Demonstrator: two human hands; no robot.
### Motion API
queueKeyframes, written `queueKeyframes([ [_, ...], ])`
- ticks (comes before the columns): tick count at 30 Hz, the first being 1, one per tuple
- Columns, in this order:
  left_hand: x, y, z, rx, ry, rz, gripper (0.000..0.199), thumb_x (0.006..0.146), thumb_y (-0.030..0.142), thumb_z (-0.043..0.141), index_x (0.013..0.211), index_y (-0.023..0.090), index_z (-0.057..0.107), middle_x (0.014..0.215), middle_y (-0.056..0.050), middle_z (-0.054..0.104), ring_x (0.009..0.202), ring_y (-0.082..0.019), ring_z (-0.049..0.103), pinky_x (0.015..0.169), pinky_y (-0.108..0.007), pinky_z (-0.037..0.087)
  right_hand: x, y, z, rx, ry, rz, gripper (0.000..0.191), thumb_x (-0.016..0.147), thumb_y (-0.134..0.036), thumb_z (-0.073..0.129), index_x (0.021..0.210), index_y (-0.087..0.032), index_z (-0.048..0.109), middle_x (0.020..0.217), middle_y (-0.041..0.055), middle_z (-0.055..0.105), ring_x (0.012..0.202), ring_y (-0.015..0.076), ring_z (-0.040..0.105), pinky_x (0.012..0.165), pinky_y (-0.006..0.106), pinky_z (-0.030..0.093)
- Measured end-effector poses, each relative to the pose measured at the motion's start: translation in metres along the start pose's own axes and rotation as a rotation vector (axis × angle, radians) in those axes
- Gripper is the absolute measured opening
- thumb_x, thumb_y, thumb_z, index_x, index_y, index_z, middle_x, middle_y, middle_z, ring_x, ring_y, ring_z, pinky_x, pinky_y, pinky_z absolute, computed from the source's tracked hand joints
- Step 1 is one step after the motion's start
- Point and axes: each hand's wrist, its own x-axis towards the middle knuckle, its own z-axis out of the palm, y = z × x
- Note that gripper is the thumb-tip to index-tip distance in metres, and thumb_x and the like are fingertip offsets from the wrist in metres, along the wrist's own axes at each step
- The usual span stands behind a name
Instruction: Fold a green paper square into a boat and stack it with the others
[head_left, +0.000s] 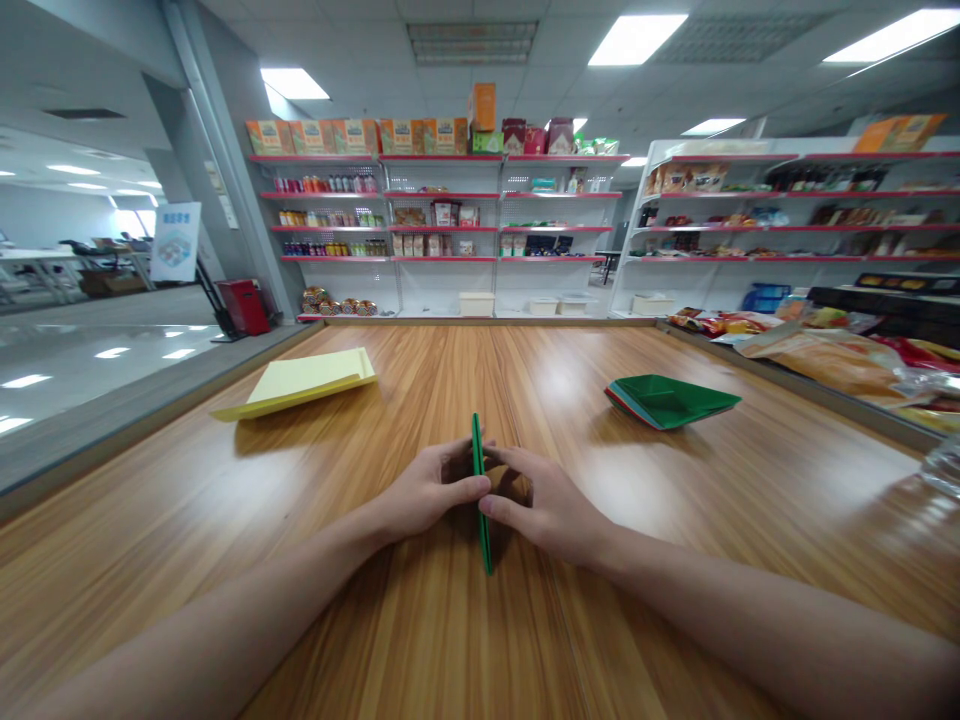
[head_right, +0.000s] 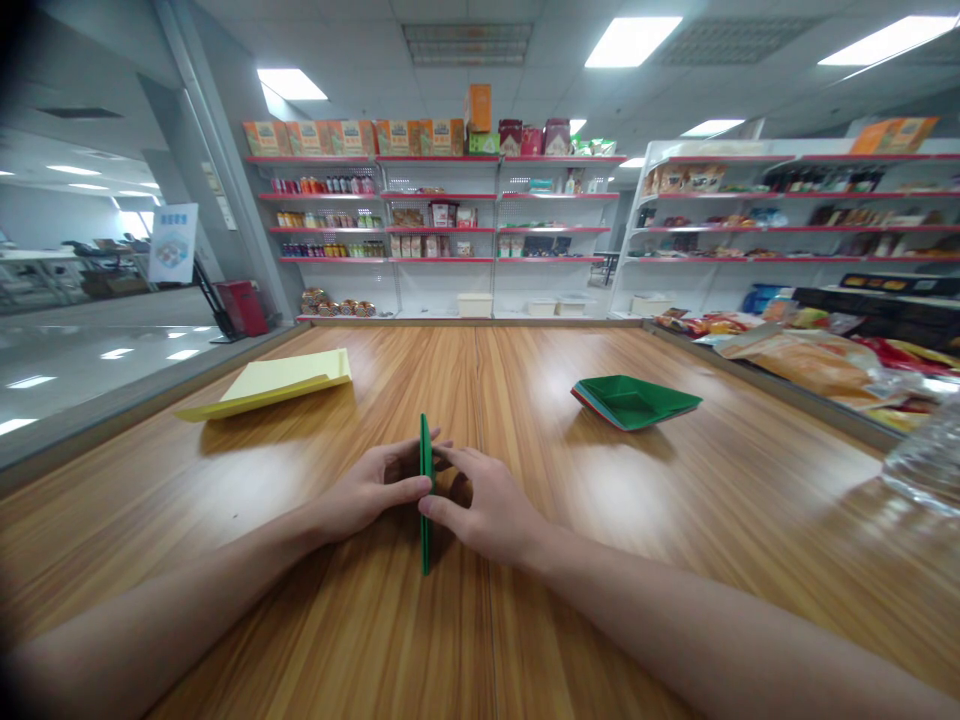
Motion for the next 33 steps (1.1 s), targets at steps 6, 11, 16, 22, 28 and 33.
queueKeyframes([
  [6, 0.000, -0.004, -0.005, -0.025, -0.022, 0.012, 0.048, 0.084, 0.022, 0.066, 0.130, 0.021, 0.053, 0.133, -0.007, 0.053, 0.124, -0.022, 0.048, 0.105, -0.034, 0.036, -0.001, -0.002, -0.001, 0.053, -0.035, 0.019, 0.046, 0.081, -0.028, 0.062, 0.124, -0.014, 0.054, 0.116, 0.0085, 0.061, 0.092, 0.0178, 0.060, 0.080, 0.033, 0.050],
  [11, 0.000, -0.010, -0.009, -0.071, -0.031, 0.033, 0.053, 0.082, 0.015, 0.064, 0.132, 0.026, 0.052, 0.132, -0.005, 0.054, 0.122, -0.024, 0.050, 0.106, -0.039, 0.035, -0.001, 0.000, -0.001, 0.106, -0.043, 0.027, 0.040, 0.081, -0.023, 0.059, 0.121, -0.015, 0.056, 0.112, 0.0069, 0.062, 0.079, 0.0144, 0.059, 0.068, 0.028, 0.050],
  [16, 0.000, -0.009, -0.009, -0.038, 0.000, 0.033, 0.056, 0.076, 0.007, 0.062, 0.128, 0.026, 0.057, 0.137, -0.003, 0.049, 0.126, -0.025, 0.046, 0.107, -0.037, 0.034, 0.000, 0.000, 0.001, 0.183, -0.037, 0.073, 0.042, 0.079, -0.017, 0.056, 0.121, -0.016, 0.057, 0.097, 0.0041, 0.064, 0.071, 0.0131, 0.058, 0.061, 0.026, 0.048],
  [22, 0.000, -0.006, -0.008, -0.036, -0.015, 0.011, 0.055, 0.071, 0.002, 0.057, 0.122, 0.022, 0.062, 0.132, -0.005, 0.054, 0.128, -0.025, 0.043, 0.109, -0.037, 0.029, 0.000, -0.003, 0.001, 0.236, -0.039, 0.109, 0.043, 0.077, -0.011, 0.052, 0.119, -0.017, 0.060, 0.097, 0.0038, 0.064, 0.077, 0.0151, 0.059, 0.066, 0.028, 0.048],
  [28, 0.001, -0.009, -0.004, -0.315, 0.199, -0.026, 0.074, 0.070, 0.006, 0.067, 0.138, 0.020, 0.041, 0.128, -0.014, 0.053, 0.109, -0.029, 0.058, 0.098, -0.048, 0.039, 0.002, 0.006, 0.003, 0.367, 0.008, 0.150, 0.042, 0.083, -0.016, 0.049, 0.124, -0.018, 0.053, 0.105, 0.0067, 0.063, 0.092, 0.0173, 0.059, 0.080, 0.032, 0.048],
  [33, 0.000, -0.006, 0.000, -0.324, 0.225, -0.017, 0.083, 0.078, 0.011, 0.067, 0.145, 0.031, 0.023, 0.116, -0.010, 0.058, 0.099, -0.024, 0.062, 0.091, -0.045, 0.044, 0.002, 0.011, 0.005, 0.326, 0.126, 0.133, 0.053, 0.087, -0.022, 0.051, 0.137, -0.024, 0.037, 0.112, 0.0076, 0.058, 0.092, 0.0163, 0.058, 0.079, 0.033, 0.049],
])
